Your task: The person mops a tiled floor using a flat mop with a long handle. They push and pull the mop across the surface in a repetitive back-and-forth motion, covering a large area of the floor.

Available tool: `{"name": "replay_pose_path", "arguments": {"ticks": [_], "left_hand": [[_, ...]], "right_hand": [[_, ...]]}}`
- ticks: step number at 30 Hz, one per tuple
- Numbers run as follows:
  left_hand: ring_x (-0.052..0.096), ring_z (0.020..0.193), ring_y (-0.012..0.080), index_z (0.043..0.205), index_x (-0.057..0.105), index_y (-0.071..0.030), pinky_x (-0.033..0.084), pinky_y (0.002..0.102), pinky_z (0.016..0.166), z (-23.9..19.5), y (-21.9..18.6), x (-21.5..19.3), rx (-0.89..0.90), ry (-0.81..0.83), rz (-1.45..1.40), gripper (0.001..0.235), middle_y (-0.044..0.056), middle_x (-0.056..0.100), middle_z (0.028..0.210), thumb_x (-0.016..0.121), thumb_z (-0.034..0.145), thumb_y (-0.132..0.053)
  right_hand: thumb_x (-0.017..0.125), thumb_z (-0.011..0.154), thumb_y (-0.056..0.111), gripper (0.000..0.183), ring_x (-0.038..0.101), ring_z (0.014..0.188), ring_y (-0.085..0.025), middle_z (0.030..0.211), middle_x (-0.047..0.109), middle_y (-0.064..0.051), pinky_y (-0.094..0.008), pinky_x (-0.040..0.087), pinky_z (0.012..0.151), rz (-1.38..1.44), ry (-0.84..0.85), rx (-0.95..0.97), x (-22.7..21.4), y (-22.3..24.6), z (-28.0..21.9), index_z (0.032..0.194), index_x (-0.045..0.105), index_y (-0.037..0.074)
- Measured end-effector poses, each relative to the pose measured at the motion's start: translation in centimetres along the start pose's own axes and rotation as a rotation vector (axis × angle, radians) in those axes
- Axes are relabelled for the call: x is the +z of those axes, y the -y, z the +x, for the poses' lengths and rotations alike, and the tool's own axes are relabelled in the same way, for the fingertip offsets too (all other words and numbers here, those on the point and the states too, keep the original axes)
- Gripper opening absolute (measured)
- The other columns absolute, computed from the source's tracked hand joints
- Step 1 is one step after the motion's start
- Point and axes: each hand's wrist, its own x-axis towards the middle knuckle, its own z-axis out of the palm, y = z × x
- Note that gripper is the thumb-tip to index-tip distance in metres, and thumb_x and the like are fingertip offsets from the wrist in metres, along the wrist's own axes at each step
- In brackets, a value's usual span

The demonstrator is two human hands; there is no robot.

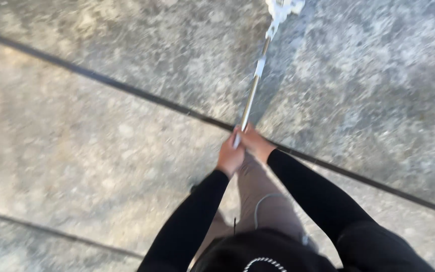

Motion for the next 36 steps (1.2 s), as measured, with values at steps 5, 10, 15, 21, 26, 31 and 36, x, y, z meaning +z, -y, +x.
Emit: {"name": "replay_pose_path", "arguments": {"ticks": [5,10,15,21,26,31,36], "left_hand": [[0.067,0.074,0.0162,0.141,0.057,-0.004,0.054,0.034,0.061,18.8,-11.2,11.5,-0.042,0.041,-0.129,0.050,0.014,0.072,0.094,0.063,0.093,-0.014],[0.072,0.067,0.0160,0.135,0.060,-0.004,0.061,0.034,0.055,33.0,-14.6,19.7,-0.037,0.053,-0.052,0.046,0.009,0.069,0.091,0.059,0.090,-0.014],[0.053,0.048,0.0133,0.147,0.051,-0.008,0.043,0.032,0.039,31.1,-17.3,14.9,-0.127,0.123,-0.178,0.052,0.007,0.062,0.072,0.054,0.094,-0.011],[0.045,0.053,0.0084,0.158,0.037,-0.019,0.039,0.028,0.044,11.3,-6.6,2.7,-0.336,0.094,-0.074,0.064,0.002,0.059,0.080,0.051,0.096,-0.009],[0.046,0.049,0.0067,0.159,0.042,-0.014,0.039,0.027,0.042,-8.0,3.2,-7.1,-0.340,0.059,-0.214,0.059,0.001,0.065,0.087,0.054,0.101,-0.012],[0.039,0.043,0.0096,0.156,0.040,-0.024,0.031,0.027,0.040,-26.6,2.0,-18.3,-0.680,0.008,-0.287,0.061,-0.001,0.065,0.091,0.051,0.097,-0.011],[0.047,0.050,0.0064,0.156,0.050,-0.012,0.037,0.024,0.043,-44.1,11.3,-28.8,-0.497,0.066,-0.369,0.063,0.000,0.058,0.084,0.053,0.094,-0.005]], "right_hand": [[0.047,0.105,0.033,0.059,0.059,0.117,-0.020,0.143,0.053,-0.014,-0.035,0.050,0.092,0.346,-0.070,-0.173,-15.1,14.3,1.0,0.155,0.035,0.005],[0.043,0.104,0.039,0.065,0.058,0.121,-0.021,0.157,0.047,-0.011,-0.036,0.050,0.095,0.326,-0.237,-0.223,-19.2,19.7,-2.5,0.159,0.031,0.008],[0.044,0.105,0.041,0.061,0.065,0.116,-0.027,0.152,0.056,-0.016,-0.040,0.055,0.093,0.394,-0.334,-0.015,-17.9,13.5,-4.1,0.153,0.047,0.002],[0.047,0.101,0.036,0.063,0.026,0.150,-0.031,0.166,0.025,-0.011,-0.046,0.028,0.117,0.040,0.009,-0.212,-10.0,9.9,-7.6,0.159,0.035,0.015],[0.045,0.106,0.044,0.057,0.011,0.161,-0.032,0.169,0.025,-0.011,-0.049,0.018,0.127,-0.329,0.225,-0.541,1.9,4.9,-12.1,0.155,0.043,0.015],[0.046,0.104,0.047,0.056,-0.004,0.158,-0.036,0.172,0.018,-0.012,-0.055,0.010,0.125,-0.635,0.480,-0.627,16.8,0.3,-20.3,0.152,0.046,0.019],[0.052,0.104,0.047,0.060,-0.014,0.158,-0.041,0.174,0.009,-0.014,-0.060,-0.003,0.124,-0.674,0.814,-0.596,28.7,-1.6,-33.4,0.157,0.038,0.021]]}}
